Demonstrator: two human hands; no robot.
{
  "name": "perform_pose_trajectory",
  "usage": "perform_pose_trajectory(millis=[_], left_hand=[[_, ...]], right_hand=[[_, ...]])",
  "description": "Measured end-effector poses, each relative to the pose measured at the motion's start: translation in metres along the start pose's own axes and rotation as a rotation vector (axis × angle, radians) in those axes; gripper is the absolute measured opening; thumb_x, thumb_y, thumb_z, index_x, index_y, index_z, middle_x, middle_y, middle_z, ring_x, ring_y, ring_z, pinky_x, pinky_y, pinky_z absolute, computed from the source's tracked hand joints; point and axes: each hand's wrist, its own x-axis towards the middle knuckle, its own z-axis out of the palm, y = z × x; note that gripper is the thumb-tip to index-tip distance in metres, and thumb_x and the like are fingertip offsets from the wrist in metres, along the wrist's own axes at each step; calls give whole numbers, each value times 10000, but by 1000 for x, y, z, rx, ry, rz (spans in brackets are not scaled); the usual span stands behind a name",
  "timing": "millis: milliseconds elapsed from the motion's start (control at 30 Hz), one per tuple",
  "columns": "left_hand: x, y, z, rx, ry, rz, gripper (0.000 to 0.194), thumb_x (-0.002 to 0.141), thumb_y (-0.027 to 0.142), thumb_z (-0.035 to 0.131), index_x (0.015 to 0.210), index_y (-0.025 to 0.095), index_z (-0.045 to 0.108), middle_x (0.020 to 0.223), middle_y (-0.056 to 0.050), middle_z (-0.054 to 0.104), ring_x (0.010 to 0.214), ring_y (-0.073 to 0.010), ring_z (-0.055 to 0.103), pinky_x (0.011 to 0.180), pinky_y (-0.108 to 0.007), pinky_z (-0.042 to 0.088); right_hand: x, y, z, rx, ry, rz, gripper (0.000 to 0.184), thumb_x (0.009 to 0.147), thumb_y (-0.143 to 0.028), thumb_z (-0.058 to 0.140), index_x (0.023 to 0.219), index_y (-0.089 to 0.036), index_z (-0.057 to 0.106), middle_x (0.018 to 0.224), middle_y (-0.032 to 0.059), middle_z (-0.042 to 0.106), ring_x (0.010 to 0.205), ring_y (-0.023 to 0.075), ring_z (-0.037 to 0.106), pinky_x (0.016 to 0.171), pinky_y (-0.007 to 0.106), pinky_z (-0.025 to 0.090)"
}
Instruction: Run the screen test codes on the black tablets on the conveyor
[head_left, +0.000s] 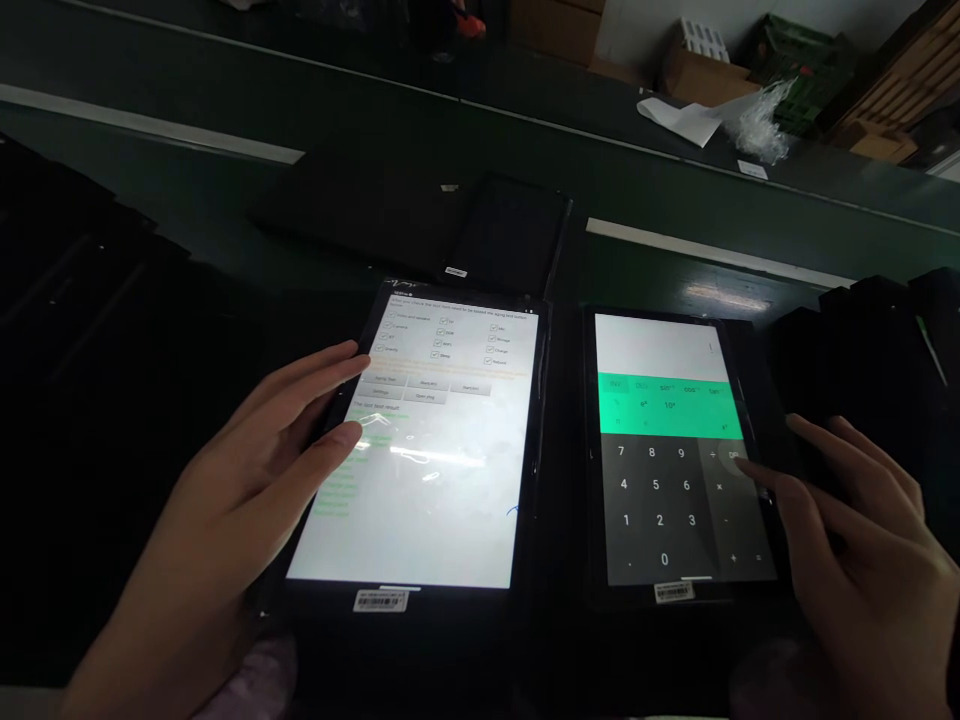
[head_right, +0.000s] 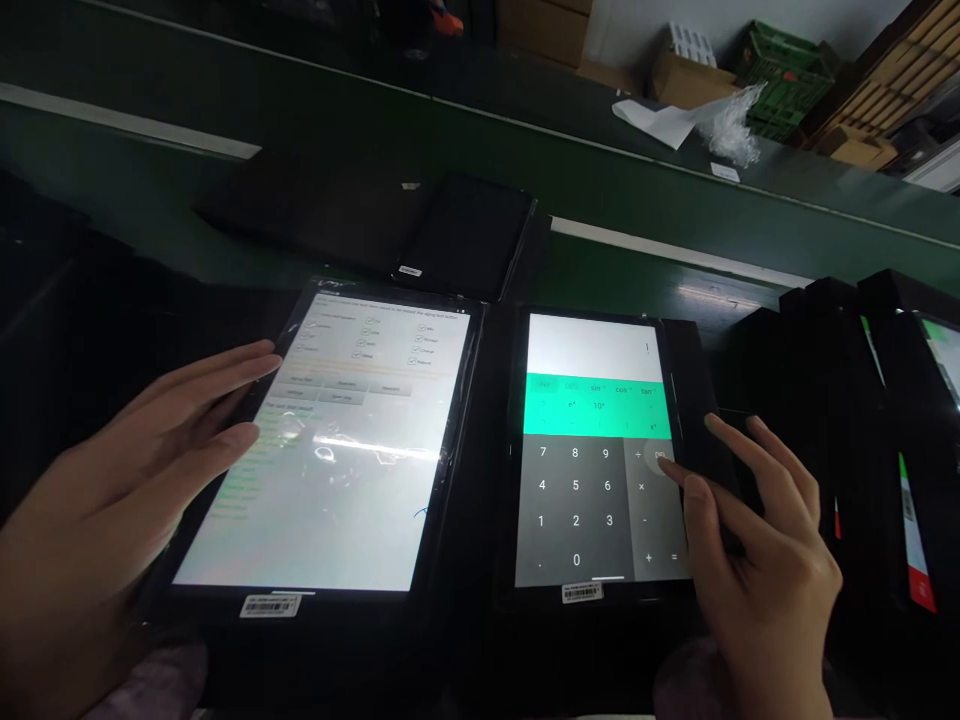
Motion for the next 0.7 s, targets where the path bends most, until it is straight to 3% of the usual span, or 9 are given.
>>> perform_pose_trajectory(millis=[100,267,467,567,700], left_hand=[[1,-2,-1,8,-5,9,390,907,475,731,1288,423,795,1618,91,645,1554,-352,567,1271,-551,523],[7,-12,-7,7,-51,41,407,903,503,765,1302,431,795,1635,77,634,1551,-365,571,1244,-557,541],[11,-18,-9,38,-59,60,447,880,557,774,1308,432,802,1642,65,629,1562,-375,557,1200,-525,584],[8,-14,-8,31,-46,33,429,894,530,758,1305,415,800,1637,55,634,1549,-380,569,1208,-542,578],[4,-7,-4,13,-19,12,384,889,486,757,1264,430,814,1605,75,659,1510,-372,612,1204,-542,588]], right_hand=[[4,-1,-1,3,-19,9,257,1089,-405,617,1028,-339,858,1383,21,770,1447,356,633,1037,598,615],[22,8,7,-12,-70,-94,326,1115,-452,557,1171,-302,841,1535,87,682,1535,407,537,1130,740,545],[31,18,21,-26,-165,-177,446,1147,-536,438,1248,-357,834,1701,49,529,1663,437,330,1171,788,472],[33,19,22,-28,-163,-154,454,1139,-555,451,1205,-350,850,1674,36,563,1657,442,341,1165,777,485],[33,15,14,4,-50,-30,414,1127,-534,507,1092,-329,865,1574,43,660,1609,423,438,1169,764,482]])
